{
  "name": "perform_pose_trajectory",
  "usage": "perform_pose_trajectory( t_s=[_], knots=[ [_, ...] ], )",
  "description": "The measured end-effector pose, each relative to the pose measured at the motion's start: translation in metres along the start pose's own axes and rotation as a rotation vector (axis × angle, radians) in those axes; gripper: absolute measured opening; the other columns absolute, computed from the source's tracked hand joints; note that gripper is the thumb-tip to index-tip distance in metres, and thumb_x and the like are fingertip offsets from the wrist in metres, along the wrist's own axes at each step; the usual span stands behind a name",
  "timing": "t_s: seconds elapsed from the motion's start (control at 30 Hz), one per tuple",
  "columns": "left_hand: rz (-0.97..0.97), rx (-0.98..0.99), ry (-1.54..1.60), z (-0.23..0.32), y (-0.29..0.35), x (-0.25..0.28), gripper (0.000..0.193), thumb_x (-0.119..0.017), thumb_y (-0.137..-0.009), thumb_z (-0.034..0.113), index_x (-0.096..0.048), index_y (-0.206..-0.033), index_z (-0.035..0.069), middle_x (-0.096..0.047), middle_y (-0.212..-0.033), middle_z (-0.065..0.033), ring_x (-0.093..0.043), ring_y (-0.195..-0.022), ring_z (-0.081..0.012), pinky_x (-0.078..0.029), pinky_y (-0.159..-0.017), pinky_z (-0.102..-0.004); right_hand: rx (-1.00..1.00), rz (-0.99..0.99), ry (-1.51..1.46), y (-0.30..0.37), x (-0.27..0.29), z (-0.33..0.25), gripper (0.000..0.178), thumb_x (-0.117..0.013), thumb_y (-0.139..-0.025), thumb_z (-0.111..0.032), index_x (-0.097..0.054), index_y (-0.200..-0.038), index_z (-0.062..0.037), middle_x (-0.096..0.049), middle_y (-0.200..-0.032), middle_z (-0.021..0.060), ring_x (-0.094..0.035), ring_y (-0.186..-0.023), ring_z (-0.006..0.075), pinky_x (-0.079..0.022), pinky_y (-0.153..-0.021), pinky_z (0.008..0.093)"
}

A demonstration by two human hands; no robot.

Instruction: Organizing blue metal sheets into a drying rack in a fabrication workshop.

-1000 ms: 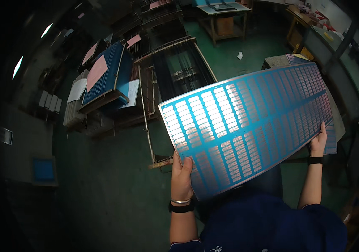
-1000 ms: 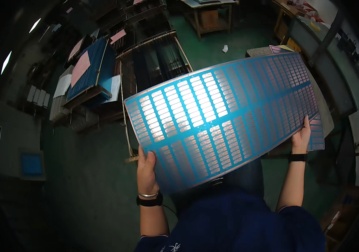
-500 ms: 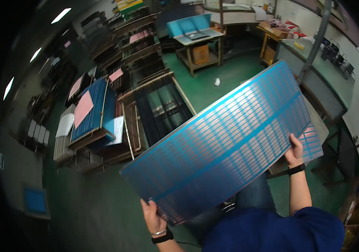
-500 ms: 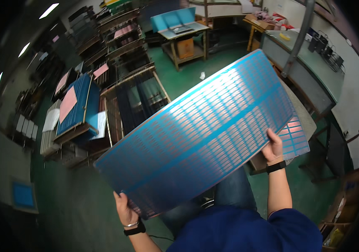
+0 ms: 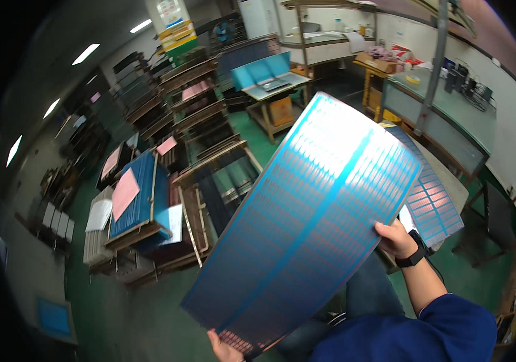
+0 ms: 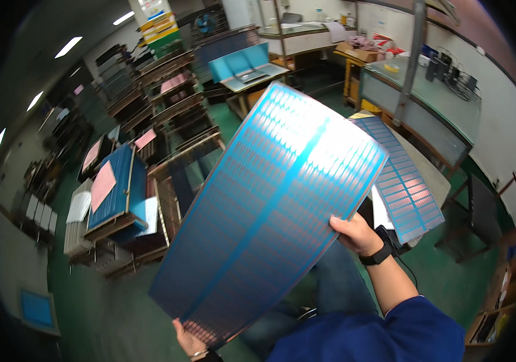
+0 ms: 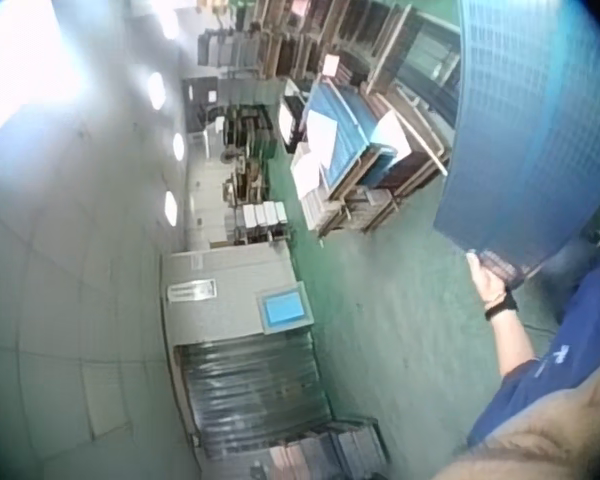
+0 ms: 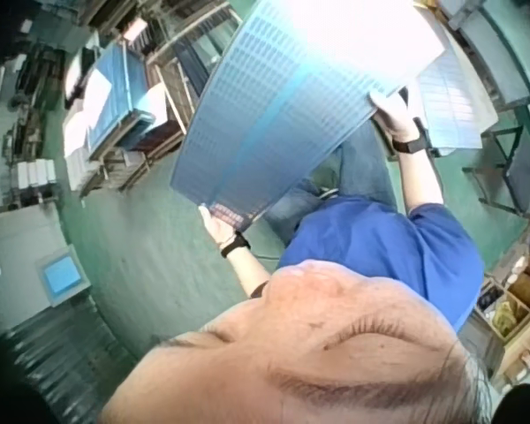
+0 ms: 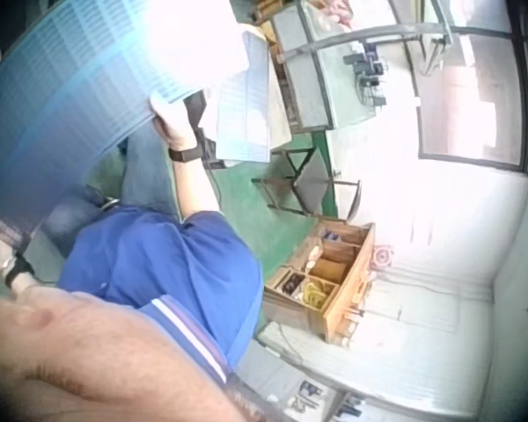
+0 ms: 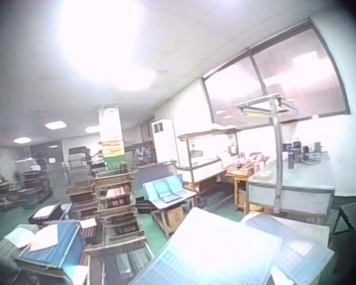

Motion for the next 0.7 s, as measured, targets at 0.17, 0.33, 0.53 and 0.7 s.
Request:
perform_pose_trajectory(
  t_s=[0.17,0.33,0.53,0.7],
  knots=[
    [-0.07,0.221,0.227,-0.037,0.006,-0.075,0.048,-0.043,-0.091,0.05,-0.052,-0.105,0.004,-0.058,-0.105,-0.0146,-0.056,-0.098,-0.0284,-0.046,-0.087,-0.0435,0.147,-0.153,0.359,-0.001,-0.088,0.038,0.048,-0.057,-0.089,-0.03,-0.045,-0.122,0.0019,-0.055,-0.109,0.0069,-0.052,-0.097,0.0137,-0.043,-0.082,0.0303],
    [-0.344,0.347,0.237,-0.09,0.005,-0.123,0.026,-0.047,-0.094,0.034,-0.053,-0.103,0.011,-0.061,-0.092,-0.0069,-0.06,-0.085,-0.019,-0.053,-0.071,-0.0351,0.472,0.231,0.688,-0.025,-0.107,-0.003,0.027,-0.051,-0.09,-0.019,-0.053,-0.107,0.0021,-0.054,-0.084,0.0002,-0.048,-0.075,0.006,-0.041,-0.065,0.0219],
    [-0.218,-0.33,-1.026,-0.035,-0.062,-0.128,0.019,-0.051,-0.091,0.019,-0.061,-0.093,0.003,-0.064,-0.096,-0.0125,-0.063,-0.072,-0.0261,-0.052,-0.064,-0.0348,0.508,0.13,0.649,-0.095,-0.128,-0.05,0.028,-0.048,-0.09,-0.011,-0.052,-0.113,0.0041,-0.06,-0.089,0.0027,-0.052,-0.075,0.0071,-0.043,-0.065,0.0215],
    [-0.021,-0.951,-1.543,-0.04,-0.105,-0.155,0.017,-0.057,-0.083,0.013,-0.064,-0.097,0.007,-0.059,-0.106,-0.0147,-0.051,-0.105,-0.0327,-0.039,-0.092,-0.04,0.508,0.114,1.039,-0.136,-0.152,-0.007,0.028,-0.051,-0.086,-0.011,-0.052,-0.11,0.0044,-0.056,-0.061,0.0182,-0.057,-0.052,0.0261,-0.045,-0.051,0.0352]
  ],
)
Point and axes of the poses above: each hand's wrist, its own y-axis away from the middle knuckle, its own x-axis out of the back of the hand, z = x × y, the point moved 4 cm from there along -y, towards the middle knuckle
